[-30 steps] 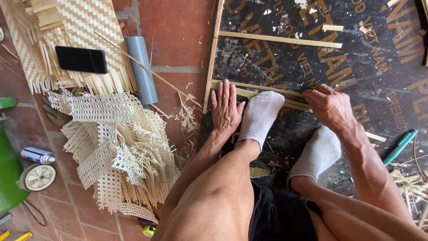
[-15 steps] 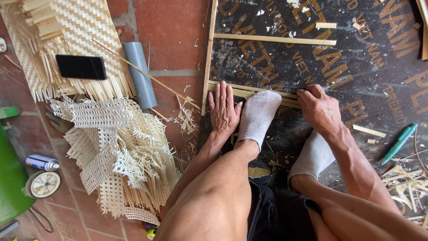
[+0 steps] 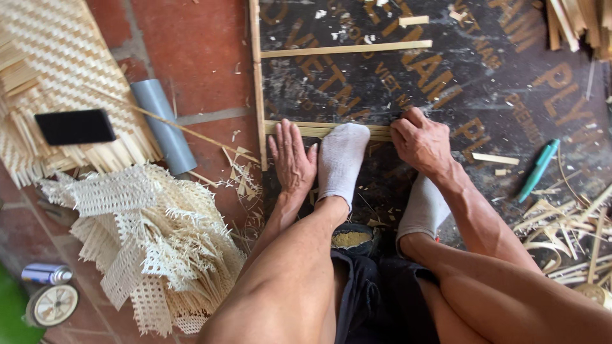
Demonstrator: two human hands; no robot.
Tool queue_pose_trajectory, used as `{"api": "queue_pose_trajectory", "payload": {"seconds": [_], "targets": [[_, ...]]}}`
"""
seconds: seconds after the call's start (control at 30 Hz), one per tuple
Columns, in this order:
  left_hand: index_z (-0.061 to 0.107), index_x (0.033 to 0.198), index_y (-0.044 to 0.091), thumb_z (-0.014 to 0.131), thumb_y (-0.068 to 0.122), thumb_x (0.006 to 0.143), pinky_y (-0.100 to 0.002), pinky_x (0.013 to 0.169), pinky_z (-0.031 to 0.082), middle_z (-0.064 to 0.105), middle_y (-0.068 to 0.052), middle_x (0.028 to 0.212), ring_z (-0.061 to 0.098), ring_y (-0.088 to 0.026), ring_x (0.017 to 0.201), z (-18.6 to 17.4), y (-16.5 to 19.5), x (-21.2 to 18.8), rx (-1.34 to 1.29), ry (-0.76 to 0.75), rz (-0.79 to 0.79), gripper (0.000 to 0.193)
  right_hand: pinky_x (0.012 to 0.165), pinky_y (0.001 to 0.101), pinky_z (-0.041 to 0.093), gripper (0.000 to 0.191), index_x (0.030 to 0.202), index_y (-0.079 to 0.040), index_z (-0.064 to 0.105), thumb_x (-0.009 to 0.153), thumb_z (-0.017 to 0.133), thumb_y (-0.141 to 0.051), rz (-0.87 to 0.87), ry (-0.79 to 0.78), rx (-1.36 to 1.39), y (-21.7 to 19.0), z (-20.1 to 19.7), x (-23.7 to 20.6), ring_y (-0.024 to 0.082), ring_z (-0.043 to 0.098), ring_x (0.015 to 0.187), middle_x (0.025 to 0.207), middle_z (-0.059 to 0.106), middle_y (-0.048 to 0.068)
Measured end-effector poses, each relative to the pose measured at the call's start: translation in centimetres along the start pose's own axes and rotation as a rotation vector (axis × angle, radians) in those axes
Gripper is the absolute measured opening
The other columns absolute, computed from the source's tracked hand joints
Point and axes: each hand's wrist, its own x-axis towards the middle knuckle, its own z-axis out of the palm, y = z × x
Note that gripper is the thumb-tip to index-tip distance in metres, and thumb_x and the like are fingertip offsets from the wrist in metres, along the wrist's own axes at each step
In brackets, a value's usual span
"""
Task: The person sits on the floor weaving thin bamboo strips into a lattice panel held against a wooden frame. They align and press strips into place with their hands and foot, add new strips one at a time from a pile, and at one point marks a strip with a pen before continuing to weave.
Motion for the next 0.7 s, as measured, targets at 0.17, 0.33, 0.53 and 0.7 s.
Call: {"api": "queue_pose_trajectory", "payload": {"seconds": [0.17, 0.33, 0.53, 0.7], "targets": [[0.03, 0.158, -0.008, 0.06, 0.038, 0.103, -0.058, 0.13, 0.012, 0.025, -0.026, 0.167, 0.021, -0.041, 0.158, 0.1, 0.0, -0.3, -0.016, 0.011, 0.003, 0.077, 0.058, 0.0378, 0.055, 0.007, 0.092, -0.009, 0.071, 0.091, 0.077, -0.013, 0.005, -0.018, 0.039, 0.1, -0.1, -0.2, 0.025, 0.067, 0.07, 0.094, 0.064, 0.005], [0.038, 0.157, 0.0, 0.063, 0.035, 0.102, -0.058, 0.128, 0.013, 0.027, -0.026, 0.166, 0.023, -0.04, 0.156, 0.4, -0.1, 0.2, 0.065, -0.017, 0.004, 0.071, 0.058, 0.0383, 0.055, 0.008, 0.092, -0.01, 0.071, 0.087, 0.075, -0.014, -0.012, 0.008, 0.021, 1.0, -0.1, 0.2, 0.025, 0.067, 0.071, 0.09, 0.062, 0.005], [0.043, 0.157, 0.009, 0.064, 0.034, 0.099, -0.058, 0.127, 0.012, 0.025, -0.026, 0.167, 0.023, -0.041, 0.156, 0.0, 0.4, 0.4, 0.073, -0.049, -0.027, 0.067, 0.054, 0.0372, 0.053, 0.007, 0.092, -0.011, 0.068, 0.088, 0.073, -0.012, -0.078, 0.013, 0.03, 3.3, -0.9, 1.5, 0.022, 0.065, 0.071, 0.085, 0.057, 0.004], [0.045, 0.155, 0.008, 0.065, 0.033, 0.097, -0.06, 0.125, 0.014, 0.027, -0.025, 0.166, 0.025, -0.041, 0.155, -0.3, 0.6, 0.5, 0.067, -0.035, -0.028, 0.067, 0.065, 0.031, 0.053, 0.023, 0.087, -0.01, 0.067, 0.102, 0.063, 0.007, 0.058, 0.411, -0.302, 11.6, -7.3, 4.1, 0.019, 0.064, 0.082, 0.088, 0.065, 0.006]]}}
